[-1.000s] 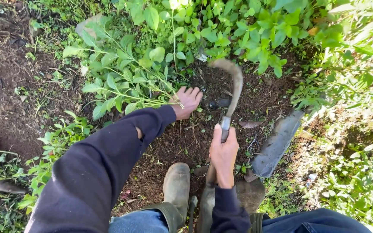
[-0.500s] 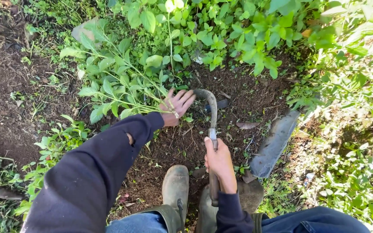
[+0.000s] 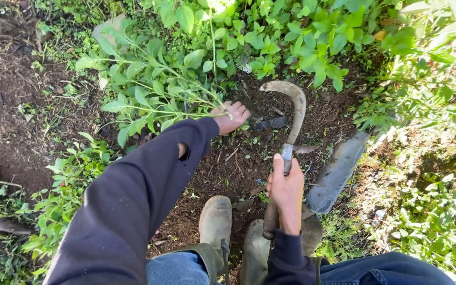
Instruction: The person uses a sickle to cut weeds at the base of plants in a garden bed. They hold the weeds with their left hand while swinging the sickle with their right hand to sever the stems near the soil.
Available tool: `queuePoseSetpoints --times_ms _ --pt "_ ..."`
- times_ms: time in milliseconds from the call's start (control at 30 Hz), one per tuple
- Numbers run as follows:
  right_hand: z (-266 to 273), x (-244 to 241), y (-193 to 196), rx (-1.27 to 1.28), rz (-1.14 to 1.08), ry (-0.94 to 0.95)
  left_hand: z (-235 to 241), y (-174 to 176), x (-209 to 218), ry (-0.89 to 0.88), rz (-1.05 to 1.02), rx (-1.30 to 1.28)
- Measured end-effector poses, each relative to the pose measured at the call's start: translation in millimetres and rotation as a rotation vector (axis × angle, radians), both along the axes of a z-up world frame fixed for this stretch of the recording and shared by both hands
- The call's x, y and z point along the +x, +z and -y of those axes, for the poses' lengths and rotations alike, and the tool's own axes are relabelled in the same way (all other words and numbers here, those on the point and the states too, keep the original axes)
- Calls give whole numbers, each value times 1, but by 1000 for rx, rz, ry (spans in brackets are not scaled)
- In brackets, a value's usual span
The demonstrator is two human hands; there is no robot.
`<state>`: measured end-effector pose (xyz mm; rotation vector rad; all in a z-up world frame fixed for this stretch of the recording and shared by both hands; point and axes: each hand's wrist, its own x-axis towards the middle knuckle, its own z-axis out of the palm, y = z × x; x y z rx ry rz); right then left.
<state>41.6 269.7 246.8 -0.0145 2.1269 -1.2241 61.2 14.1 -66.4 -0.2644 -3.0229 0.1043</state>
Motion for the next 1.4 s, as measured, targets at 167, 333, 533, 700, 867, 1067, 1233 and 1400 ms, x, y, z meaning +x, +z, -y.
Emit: queuePoseSetpoints --times_ms 167,333,533,700,867,1067,1233,1400 --pt "4 9 -17 19 83 68 17 10 48 14 15 69" --pt "5 10 -17 -11 95 110 47 25 93 60 -62 0" --pt "10 11 -9 25 38 131 26 20 104 0 -31 69" --pt "7 13 -20 -26 31 50 -9 66 66 -119 106 -19" --pt "3 8 -17 -31 13 11 -17 67 31 118 108 -107" --pt "10 17 -18 -47 26 48 -19 16 27 247 9 -156" --pt "8 17 -24 76 63 247 9 31 49 172 -74 -52" --pt "15 15 -2 17 25 167 5 83 81 215 -76 -97"
